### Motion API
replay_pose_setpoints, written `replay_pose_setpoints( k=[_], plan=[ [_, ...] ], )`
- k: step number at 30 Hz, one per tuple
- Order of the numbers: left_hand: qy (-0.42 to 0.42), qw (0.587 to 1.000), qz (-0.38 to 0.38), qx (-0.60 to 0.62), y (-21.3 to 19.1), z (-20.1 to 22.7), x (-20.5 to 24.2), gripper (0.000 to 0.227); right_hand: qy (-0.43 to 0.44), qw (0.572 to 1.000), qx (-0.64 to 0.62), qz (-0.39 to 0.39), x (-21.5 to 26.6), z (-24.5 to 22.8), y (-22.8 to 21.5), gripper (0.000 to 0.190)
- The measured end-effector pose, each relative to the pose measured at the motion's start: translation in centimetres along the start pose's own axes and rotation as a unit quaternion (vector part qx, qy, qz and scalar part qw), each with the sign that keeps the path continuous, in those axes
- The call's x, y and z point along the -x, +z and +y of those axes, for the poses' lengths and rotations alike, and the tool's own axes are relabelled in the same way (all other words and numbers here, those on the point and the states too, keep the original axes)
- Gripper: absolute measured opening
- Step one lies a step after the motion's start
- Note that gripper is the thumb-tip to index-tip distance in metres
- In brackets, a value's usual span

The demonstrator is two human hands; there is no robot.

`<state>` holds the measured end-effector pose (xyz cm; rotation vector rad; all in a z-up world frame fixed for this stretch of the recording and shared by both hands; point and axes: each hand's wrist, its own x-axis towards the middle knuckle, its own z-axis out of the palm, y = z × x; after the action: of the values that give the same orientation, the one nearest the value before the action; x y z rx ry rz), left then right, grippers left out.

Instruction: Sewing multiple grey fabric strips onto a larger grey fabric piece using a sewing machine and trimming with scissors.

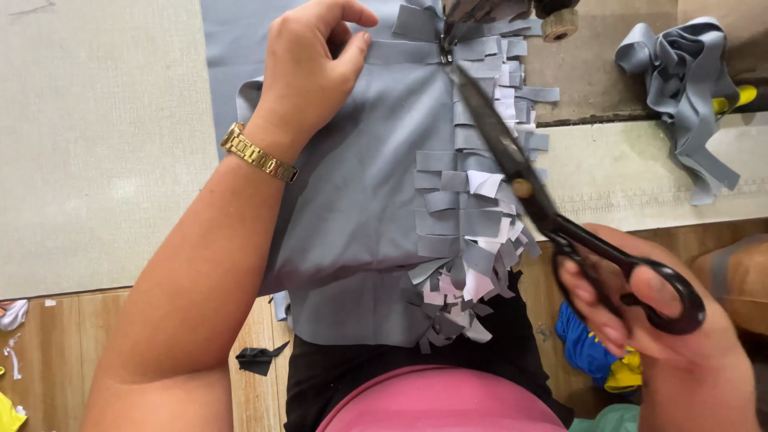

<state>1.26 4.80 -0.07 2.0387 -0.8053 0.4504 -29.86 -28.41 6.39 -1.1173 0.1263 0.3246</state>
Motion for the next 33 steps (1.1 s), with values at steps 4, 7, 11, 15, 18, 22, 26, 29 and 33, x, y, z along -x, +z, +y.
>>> replay_pose_setpoints(
  k=[4,7,11,15,18,22,26,29,33],
  plan=[
    [-0.058,0.996,0.001,0.072,-0.5,0.5,-0.1,0.015,0.114,0.993,-0.033,-0.005,-2.7,1.1,1.7,0.089],
    [-0.061,0.995,0.007,0.080,-0.5,0.5,-0.1,0.016,0.132,0.991,0.005,0.022,-5.0,1.2,3.1,0.083],
    [-0.061,0.997,-0.004,0.055,-0.5,0.6,-0.2,0.018,0.088,0.993,0.059,0.057,-6.8,1.7,4.6,0.075],
    [-0.052,0.997,-0.006,0.052,-0.4,0.4,-0.2,0.021,0.096,0.987,0.088,0.092,-7.4,1.5,5.6,0.068],
    [-0.041,0.998,-0.007,0.049,-0.4,0.3,-0.1,0.024,0.086,0.987,0.090,0.103,-7.7,1.2,6.4,0.052],
    [-0.038,0.998,-0.012,0.050,-0.5,0.4,-0.1,0.024,0.093,0.980,0.122,0.130,-7.6,1.5,6.2,0.038],
    [-0.015,0.999,-0.023,0.039,-0.5,0.7,-0.1,0.027,0.100,0.979,0.124,0.128,-7.2,1.6,6.0,0.033],
    [-0.042,0.997,-0.041,0.052,-0.7,0.9,-0.2,0.027,0.064,0.993,0.058,0.079,-7.4,1.8,5.5,0.046],
    [-0.039,0.997,-0.037,0.054,-0.8,0.7,0.0,0.026,0.103,0.988,0.048,0.104,-8.1,1.6,5.8,0.059]
  ],
)
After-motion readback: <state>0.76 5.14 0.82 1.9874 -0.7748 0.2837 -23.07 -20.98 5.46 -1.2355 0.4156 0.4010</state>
